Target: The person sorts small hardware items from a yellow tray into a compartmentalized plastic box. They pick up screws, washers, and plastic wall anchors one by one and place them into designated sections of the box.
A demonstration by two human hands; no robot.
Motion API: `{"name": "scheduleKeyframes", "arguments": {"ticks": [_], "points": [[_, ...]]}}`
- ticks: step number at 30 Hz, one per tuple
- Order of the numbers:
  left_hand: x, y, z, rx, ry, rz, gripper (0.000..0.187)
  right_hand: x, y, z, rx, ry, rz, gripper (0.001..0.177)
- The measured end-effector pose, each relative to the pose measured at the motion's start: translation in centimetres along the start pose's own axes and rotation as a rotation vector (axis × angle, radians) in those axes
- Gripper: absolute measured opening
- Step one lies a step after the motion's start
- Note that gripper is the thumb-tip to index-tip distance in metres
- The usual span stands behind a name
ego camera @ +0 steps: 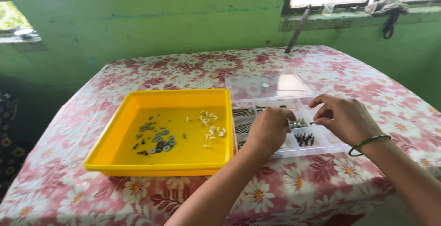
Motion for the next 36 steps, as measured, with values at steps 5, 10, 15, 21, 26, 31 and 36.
{"name": "scheduleKeyframes", "arguments": {"ticks": [5, 10, 15, 21, 26, 31, 36], "points": [[1.1, 2.6, 4.0, 0.204, -0.121, 0.061, 0.027, -0.6, 1.6, 0.8, -0.134, -0.064, -0.131, 0.041], [2.1, 2.1, 6.9, 0.296, -0.178, 0.001, 0.022, -0.8, 1.3, 2.1, -0.233, -0.095, -0.126, 0.036], [2.4, 1.7, 7.7, 0.294, -0.193, -0.081, 0.021, -0.9, 1.2, 2.7, -0.274, -0.142, -0.078, 0.042], [2.8, 1.9, 7.8, 0.388, -0.250, -0.132, 0.020, -0.7, 1.5, 3.5, -0.256, -0.170, -0.052, 0.048], [2.7, 1.8, 7.9, 0.356, -0.254, -0.150, 0.017, -0.7, 1.6, 4.0, -0.286, -0.177, -0.047, 0.050], [2.7, 2.2, 7.1, 0.359, -0.241, -0.147, 0.018, -0.7, 1.5, 3.2, -0.219, -0.172, -0.059, 0.049], [2.7, 3.0, 5.2, 0.336, -0.125, -0.075, 0.019, -0.5, 1.3, 0.9, -0.221, -0.143, -0.041, 0.049]]}}
Point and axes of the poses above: each hand's wrist, its own x-axis towards the middle knuckle, its own z-axis out of the palm, y = z × x, the point moved 4 cm from there along x, towards the middle knuckle, and after that the axes turned 12 degrees about -x, right-handed, at the moved point
